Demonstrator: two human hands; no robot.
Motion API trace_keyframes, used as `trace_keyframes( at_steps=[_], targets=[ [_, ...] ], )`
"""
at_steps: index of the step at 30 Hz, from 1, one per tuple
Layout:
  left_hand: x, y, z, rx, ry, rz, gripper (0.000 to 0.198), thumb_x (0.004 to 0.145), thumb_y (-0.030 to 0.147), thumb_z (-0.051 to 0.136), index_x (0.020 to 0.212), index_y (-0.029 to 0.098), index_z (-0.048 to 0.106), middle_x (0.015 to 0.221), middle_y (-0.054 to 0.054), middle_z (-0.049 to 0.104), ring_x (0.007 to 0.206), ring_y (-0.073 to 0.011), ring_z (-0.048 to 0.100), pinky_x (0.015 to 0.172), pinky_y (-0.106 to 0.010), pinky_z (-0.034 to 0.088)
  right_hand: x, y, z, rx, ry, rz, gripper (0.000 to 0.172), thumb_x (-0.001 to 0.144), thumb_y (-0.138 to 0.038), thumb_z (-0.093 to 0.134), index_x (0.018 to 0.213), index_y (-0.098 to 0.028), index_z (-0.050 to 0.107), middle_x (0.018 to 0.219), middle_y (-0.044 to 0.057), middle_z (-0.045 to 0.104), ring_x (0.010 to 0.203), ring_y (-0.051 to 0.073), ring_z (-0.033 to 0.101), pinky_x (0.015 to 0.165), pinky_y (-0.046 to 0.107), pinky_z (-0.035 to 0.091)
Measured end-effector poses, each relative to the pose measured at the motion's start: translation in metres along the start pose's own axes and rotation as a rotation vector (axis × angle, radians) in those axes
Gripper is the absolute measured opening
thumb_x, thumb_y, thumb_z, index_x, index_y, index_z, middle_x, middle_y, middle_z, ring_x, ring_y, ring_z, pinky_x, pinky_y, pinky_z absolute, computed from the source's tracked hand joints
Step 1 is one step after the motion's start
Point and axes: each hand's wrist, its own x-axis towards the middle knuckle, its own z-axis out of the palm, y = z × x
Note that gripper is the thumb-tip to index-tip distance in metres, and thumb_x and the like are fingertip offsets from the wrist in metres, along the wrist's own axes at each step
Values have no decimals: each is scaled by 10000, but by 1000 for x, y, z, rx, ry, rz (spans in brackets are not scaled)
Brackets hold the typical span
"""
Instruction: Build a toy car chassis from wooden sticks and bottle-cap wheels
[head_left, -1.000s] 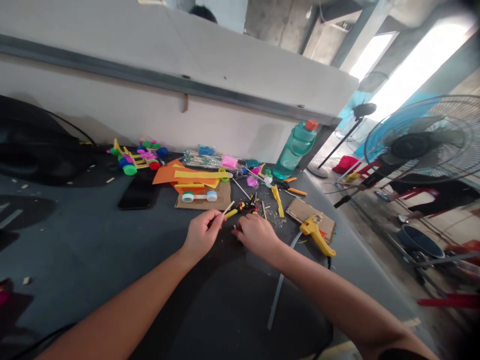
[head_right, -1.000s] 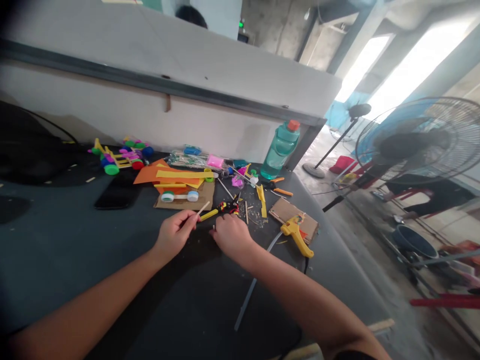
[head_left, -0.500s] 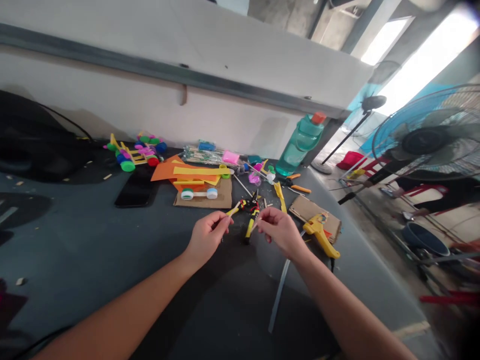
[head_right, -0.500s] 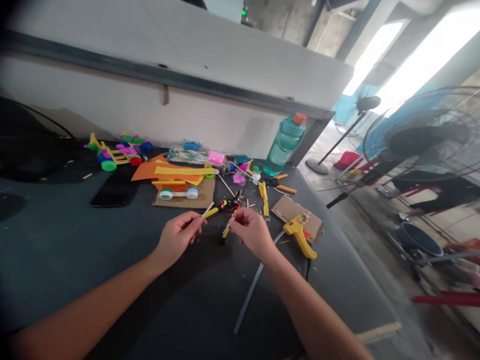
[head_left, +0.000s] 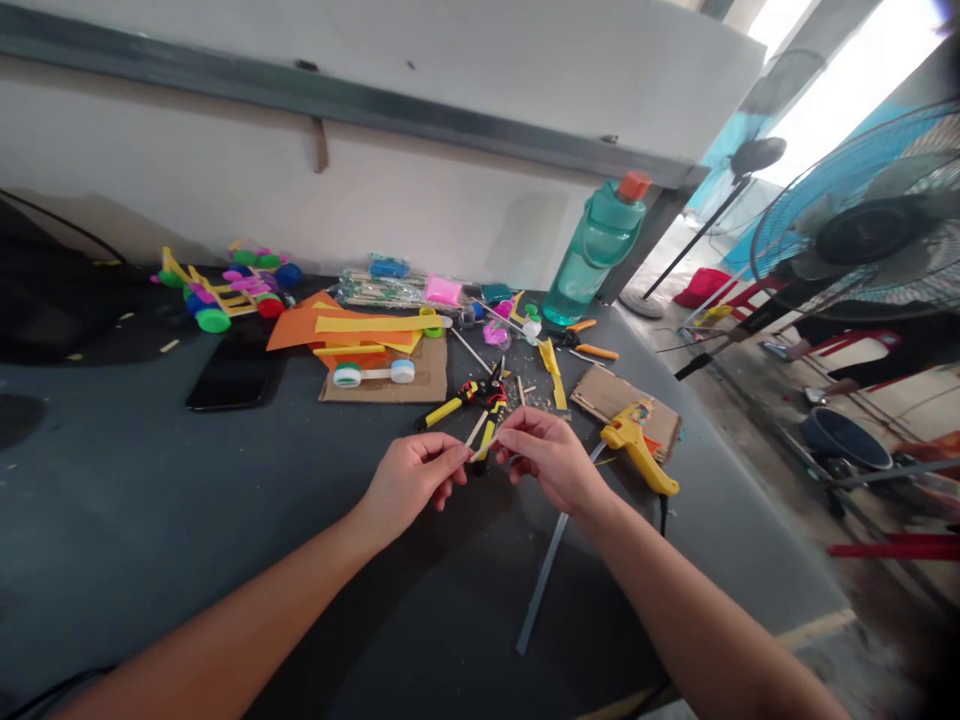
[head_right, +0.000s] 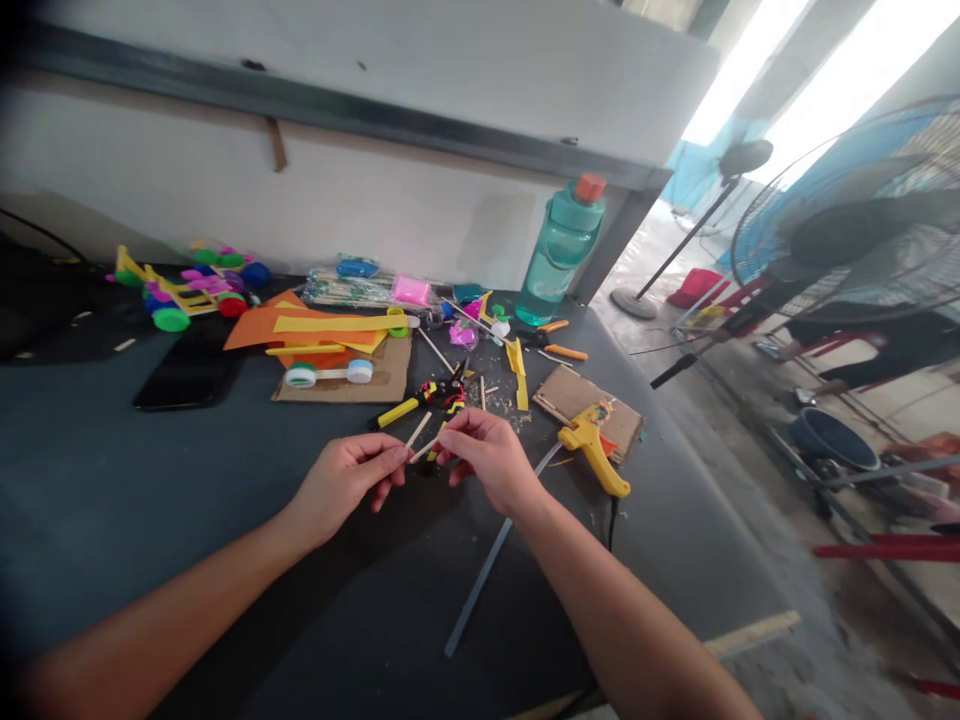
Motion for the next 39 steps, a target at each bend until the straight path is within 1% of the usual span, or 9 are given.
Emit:
trace_keyframes(
  at_steps=[3, 13, 19, 26, 29, 32, 35, 39],
  targets=[
    [0, 0, 1, 27, -34, -7, 266, 781, 368, 579, 670, 129, 608, 571, 0, 573, 416, -72, 450, 369, -182, 378, 1, 3, 2, -4, 22, 14, 232, 665, -328, 731, 699, -161, 572, 593, -15, 614, 544, 107, 567, 392, 174, 437],
    [-1, -2, 1, 6, -90, -30, 253, 768, 363, 594, 742, 119, 657, 575, 1, 583, 417, -74, 460, 364, -183, 390, 3, 4, 3, 6, 50, 44, 252, 653, -337, 740, 700, -147, 581, 576, -11, 626, 507, 90, 547, 393, 169, 426],
    [1, -4, 0, 17, -127, -36, 254, 779, 356, 594, 730, 114, 654, 593, -7, 591, 416, -69, 469, 369, -179, 400, 2, 5, 4, -1, 48, 40, 254, 651, -347, 740, 704, -147, 593, 565, -10, 623, 505, 96, 555, 397, 176, 428],
    [1, -3, 0, 33, -117, -49, 249, 771, 353, 589, 723, 115, 644, 590, -11, 585, 422, -77, 483, 366, -181, 405, 0, 4, 6, -20, 57, 27, 249, 648, -337, 740, 708, -149, 588, 561, -10, 620, 510, 99, 562, 400, 176, 437],
    [1, -3, 0, 39, -116, -52, 248, 768, 355, 588, 715, 119, 639, 590, -11, 585, 422, -79, 486, 369, -185, 410, 0, 5, 6, -31, 60, 5, 237, 656, -322, 732, 734, -159, 578, 564, -17, 615, 522, 107, 573, 404, 179, 442],
    [1, -2, -1, 50, -122, -50, 244, 766, 352, 584, 699, 123, 635, 580, -7, 583, 414, -80, 490, 375, -190, 414, 0, 5, 6, -40, 66, -32, 259, 655, -296, 729, 825, -178, 572, 588, -32, 613, 538, 113, 585, 407, 180, 447],
    [1, 0, -1, 50, -127, -53, 241, 762, 350, 587, 691, 124, 632, 571, -2, 578, 411, -82, 494, 379, -196, 420, 0, 5, 6, -96, 83, -84, 279, 660, -280, 718, 898, -185, 610, 601, -37, 611, 540, 110, 582, 411, 180, 453],
    [1, 0, -1, 44, -127, -57, 241, 761, 347, 592, 690, 121, 632, 567, -2, 577, 408, -83, 498, 374, -192, 419, 2, 6, 6, -184, 124, -143, 204, 679, -296, 702, 832, -161, 693, 558, -14, 614, 521, 116, 571, 421, 205, 474]
  ],
)
